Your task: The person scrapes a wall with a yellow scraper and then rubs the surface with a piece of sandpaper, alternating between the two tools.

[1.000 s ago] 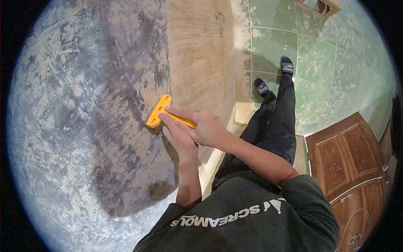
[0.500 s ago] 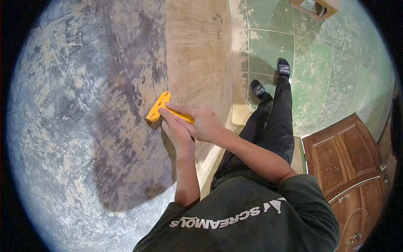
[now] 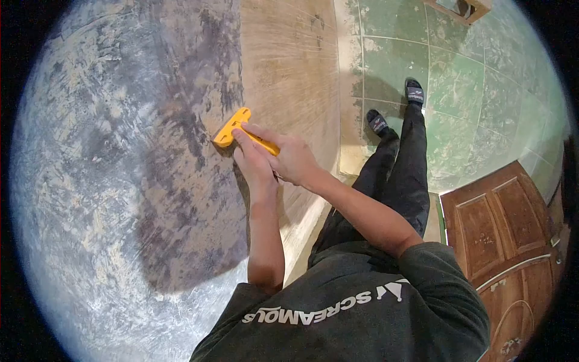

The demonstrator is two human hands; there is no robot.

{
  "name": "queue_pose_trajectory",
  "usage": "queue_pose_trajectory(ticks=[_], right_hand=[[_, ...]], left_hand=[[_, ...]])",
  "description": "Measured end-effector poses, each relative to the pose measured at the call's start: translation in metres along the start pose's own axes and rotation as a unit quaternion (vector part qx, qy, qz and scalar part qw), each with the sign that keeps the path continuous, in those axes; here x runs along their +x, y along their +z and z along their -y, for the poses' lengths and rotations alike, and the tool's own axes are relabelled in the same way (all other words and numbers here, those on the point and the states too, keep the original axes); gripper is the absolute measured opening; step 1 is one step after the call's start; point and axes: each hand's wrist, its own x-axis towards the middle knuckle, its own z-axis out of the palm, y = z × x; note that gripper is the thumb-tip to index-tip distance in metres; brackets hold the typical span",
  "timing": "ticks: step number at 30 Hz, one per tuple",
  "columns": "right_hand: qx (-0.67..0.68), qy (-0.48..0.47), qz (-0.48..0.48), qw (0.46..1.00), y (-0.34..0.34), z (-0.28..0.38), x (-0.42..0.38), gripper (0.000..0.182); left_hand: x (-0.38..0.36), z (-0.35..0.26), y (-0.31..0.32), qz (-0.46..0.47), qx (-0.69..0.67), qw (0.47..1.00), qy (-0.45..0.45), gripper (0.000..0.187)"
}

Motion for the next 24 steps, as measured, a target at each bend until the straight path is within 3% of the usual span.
queue_pose_trajectory(ticks=[2, 4, 6, 10, 12, 13, 15, 19, 20, 24], right_hand=[[0.012, -0.046, -0.021, 0.999, 0.002, 0.000, -0.007, 0.041], [0.028, -0.082, -0.043, 0.995, 0.003, 0.007, -0.017, 0.041], [0.024, 0.009, 0.038, 0.999, -0.001, 0.018, -0.017, 0.041], [0.044, -0.026, -0.022, 0.998, 0.005, 0.004, -0.012, 0.041], [0.036, -0.058, -0.020, 0.997, -0.003, 0.006, -0.007, 0.042], [0.038, -0.055, -0.023, 0.997, -0.002, 0.011, -0.013, 0.042], [-0.034, -0.003, 0.066, 0.997, -0.002, 0.028, -0.021, 0.043], [0.048, 0.017, -0.010, 0.999, 0.000, 0.018, 0.000, 0.043], [0.047, 0.014, -0.011, 0.999, -0.002, 0.019, -0.001, 0.043], [0.003, 0.004, 0.036, 0.999, -0.007, 0.026, -0.012, 0.042]], left_hand=[[-0.001, -0.003, 0.009, -0.002, 0.002, 1.000, 0.013, 0.059], [-0.017, -0.001, -0.001, -0.016, -0.080, 0.997, 0.014, 0.058], [-0.015, -0.011, -0.001, 0.002, -0.067, 0.998, 0.010, 0.058], [0.000, -0.006, 0.008, -0.015, -0.001, 1.000, -0.015, 0.058], [-0.011, -0.009, 0.013, -0.012, -0.045, 0.999, 0.015, 0.058], [-0.020, -0.009, 0.006, -0.015, -0.073, 0.997, 0.031, 0.059], [-0.023, -0.013, -0.006, -0.001, -0.060, 0.998, 0.018, 0.059], [0.011, -0.009, -0.005, 0.040, 0.027, 0.999, 0.023, 0.060], [0.015, -0.010, 0.010, -0.002, 0.020, 1.000, 0.015, 0.060], [-0.019, -0.022, 0.006, -0.014, -0.066, 0.997, 0.021, 0.061]])
